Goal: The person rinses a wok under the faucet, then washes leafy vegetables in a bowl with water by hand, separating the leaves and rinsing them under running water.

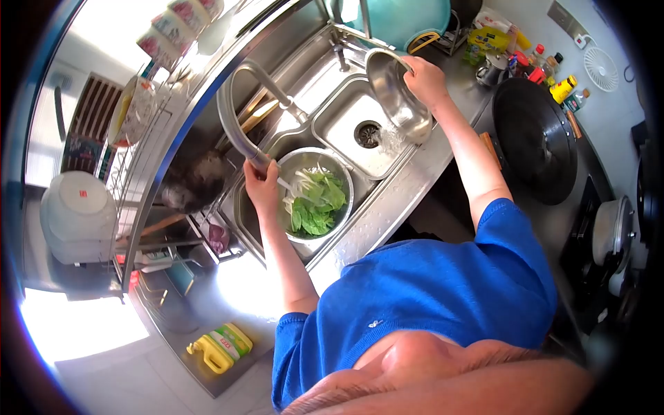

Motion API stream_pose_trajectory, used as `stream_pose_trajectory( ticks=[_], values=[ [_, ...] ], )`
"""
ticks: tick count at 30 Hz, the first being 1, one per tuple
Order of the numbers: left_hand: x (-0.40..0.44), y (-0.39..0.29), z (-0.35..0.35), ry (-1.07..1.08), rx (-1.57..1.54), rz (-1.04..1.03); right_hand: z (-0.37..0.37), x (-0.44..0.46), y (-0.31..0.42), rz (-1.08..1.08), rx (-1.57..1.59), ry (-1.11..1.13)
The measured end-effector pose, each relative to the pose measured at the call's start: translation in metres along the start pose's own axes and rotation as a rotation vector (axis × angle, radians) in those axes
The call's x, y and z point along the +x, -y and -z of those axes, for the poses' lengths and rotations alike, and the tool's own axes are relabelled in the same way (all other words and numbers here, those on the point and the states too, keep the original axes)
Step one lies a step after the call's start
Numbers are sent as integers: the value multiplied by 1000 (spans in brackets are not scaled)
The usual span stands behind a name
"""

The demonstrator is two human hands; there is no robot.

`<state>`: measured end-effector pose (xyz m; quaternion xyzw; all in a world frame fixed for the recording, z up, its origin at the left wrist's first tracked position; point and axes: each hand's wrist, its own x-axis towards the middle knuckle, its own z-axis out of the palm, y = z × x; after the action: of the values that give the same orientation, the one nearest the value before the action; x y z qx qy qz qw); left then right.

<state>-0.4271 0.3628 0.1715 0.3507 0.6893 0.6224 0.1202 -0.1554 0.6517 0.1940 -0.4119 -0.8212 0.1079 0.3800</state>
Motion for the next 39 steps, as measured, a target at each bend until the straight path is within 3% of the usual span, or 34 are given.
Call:
stream_pose_trajectory(
  ticks=[7, 8, 12, 19, 21, 25, 27, 28, 29, 31, 32, 34, 36, 38, 39],
  values=[
    [-12, -3, 8, 51, -79, 18, -3, 7, 19, 225, -89, 37],
    [-18, -1, 14, 39, 37, 39, -4, 10, 21, 150, -132, 118],
    [-58, 16, 37, 10, 255, 187, -34, 14, -8, 104, -95, 105],
    [-124, 54, 65, -37, 320, 440, -101, 0, -71, -170, 229, 307],
    [-115, 57, 51, -26, 288, 371, -117, -7, -87, -283, 239, 288],
    [-90, 82, 21, 13, 290, 336, -152, -16, -134, -286, 263, 272],
    [-86, 97, 8, -15, 452, 257, -141, -25, -131, -227, 52, 360],
    [-87, 99, 1, -37, 426, 267, -136, -26, -128, -366, 46, 440],
    [-86, 92, -3, -39, 423, 270, -131, -30, -123, -364, 44, 442],
    [-83, 75, -10, -69, 515, 121, -117, -38, -102, -74, -156, 226],
    [-81, 67, -12, -93, 479, 100, -103, -36, -74, -61, -120, 316],
    [-81, 69, -9, -129, 506, 107, -123, -57, -49, -53, 285, 349],
    [-85, 72, -1, -161, 537, 117, -135, -89, 11, -129, 446, 596],
    [-96, 83, 11, -151, 550, 245, -129, -109, 88, 53, 607, 794],
    [-103, 90, 15, -148, 555, 256, -127, -110, 123, 7, 665, 883]
  ],
)
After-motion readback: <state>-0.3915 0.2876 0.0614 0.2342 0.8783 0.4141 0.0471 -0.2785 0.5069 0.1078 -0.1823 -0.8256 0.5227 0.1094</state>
